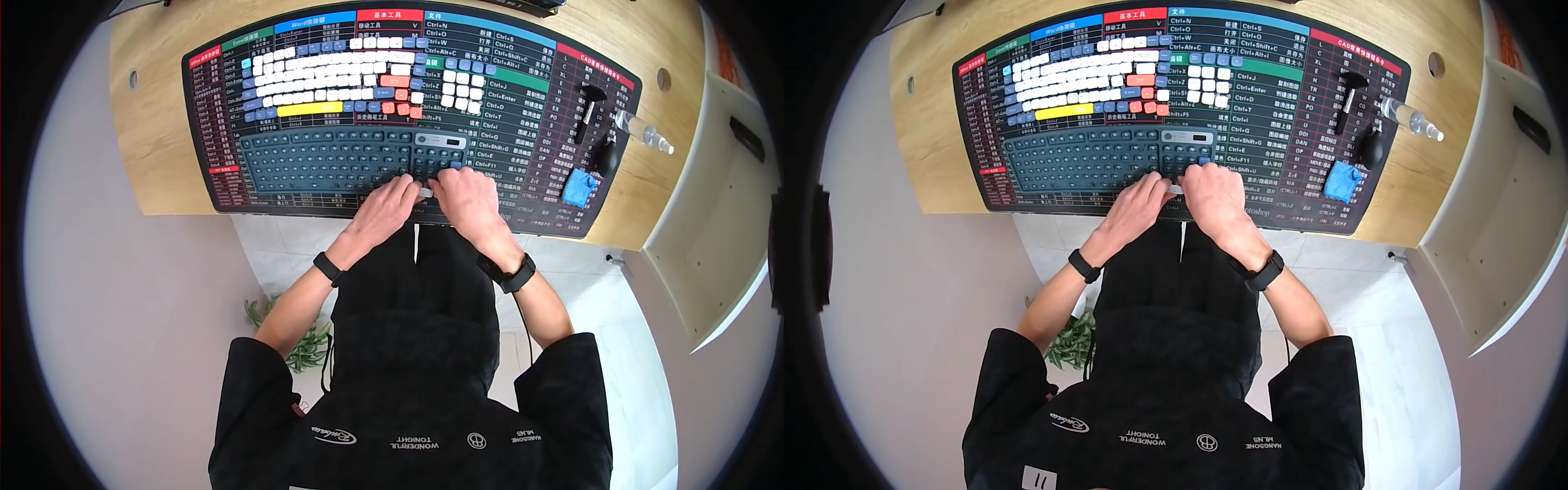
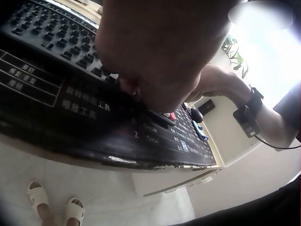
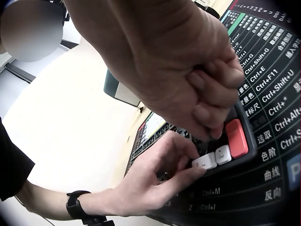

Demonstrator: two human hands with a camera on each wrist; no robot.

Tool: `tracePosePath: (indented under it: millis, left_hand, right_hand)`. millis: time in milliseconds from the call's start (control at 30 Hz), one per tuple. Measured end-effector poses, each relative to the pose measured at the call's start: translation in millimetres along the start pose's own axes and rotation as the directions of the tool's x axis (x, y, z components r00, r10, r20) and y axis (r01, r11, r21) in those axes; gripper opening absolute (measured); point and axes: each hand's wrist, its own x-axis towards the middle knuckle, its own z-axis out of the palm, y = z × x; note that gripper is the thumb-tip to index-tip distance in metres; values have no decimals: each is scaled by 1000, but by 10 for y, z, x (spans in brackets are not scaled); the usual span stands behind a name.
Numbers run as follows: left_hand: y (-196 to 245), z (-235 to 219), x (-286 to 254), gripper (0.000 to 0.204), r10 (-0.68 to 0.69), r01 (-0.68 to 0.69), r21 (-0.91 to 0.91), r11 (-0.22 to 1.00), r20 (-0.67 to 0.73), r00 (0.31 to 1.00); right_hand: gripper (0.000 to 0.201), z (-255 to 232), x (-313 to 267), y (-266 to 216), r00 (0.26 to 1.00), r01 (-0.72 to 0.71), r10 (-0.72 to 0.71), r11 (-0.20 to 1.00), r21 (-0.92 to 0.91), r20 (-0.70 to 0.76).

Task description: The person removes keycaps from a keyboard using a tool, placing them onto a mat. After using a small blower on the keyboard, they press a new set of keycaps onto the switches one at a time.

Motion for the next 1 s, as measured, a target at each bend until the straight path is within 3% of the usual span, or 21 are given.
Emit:
tracePosePath:
  millis: [167,367,433,533,667,767,833,1000]
  left_hand:
    - [27,-62,28,17,29,-26,55,998,-43,999]
    - [11,-96,62,17,10,-10,-12,1000,-16,1000]
    - [4,-86,64,20,-11,11,-79,997,3,1000]
    - [12,-85,69,19,3,-5,-77,997,-30,1000]
    - [28,-104,70,18,5,-6,22,1000,35,999]
    - [34,-89,70,17,5,-6,30,1000,26,1000]
    - [25,-76,64,18,-14,13,-65,998,-10,1000]
    - [17,-68,61,18,-21,21,-56,998,4,1000]
  right_hand:
    - [30,-6,19,-14,998,-57,57,998,6,30]
    - [32,69,32,49,997,-73,74,997,24,-17]
    - [31,53,1,32,996,34,-38,998,-50,-83]
    - [19,-37,-31,-53,999,51,-49,992,-117,17]
    - [16,46,-18,-17,995,97,-98,986,-135,0]
    - [20,35,-11,21,992,124,-124,984,-129,7]
    - [25,-17,16,23,995,96,-92,992,-82,48]
    - [34,51,59,83,1000,30,-30,1000,6,-3]
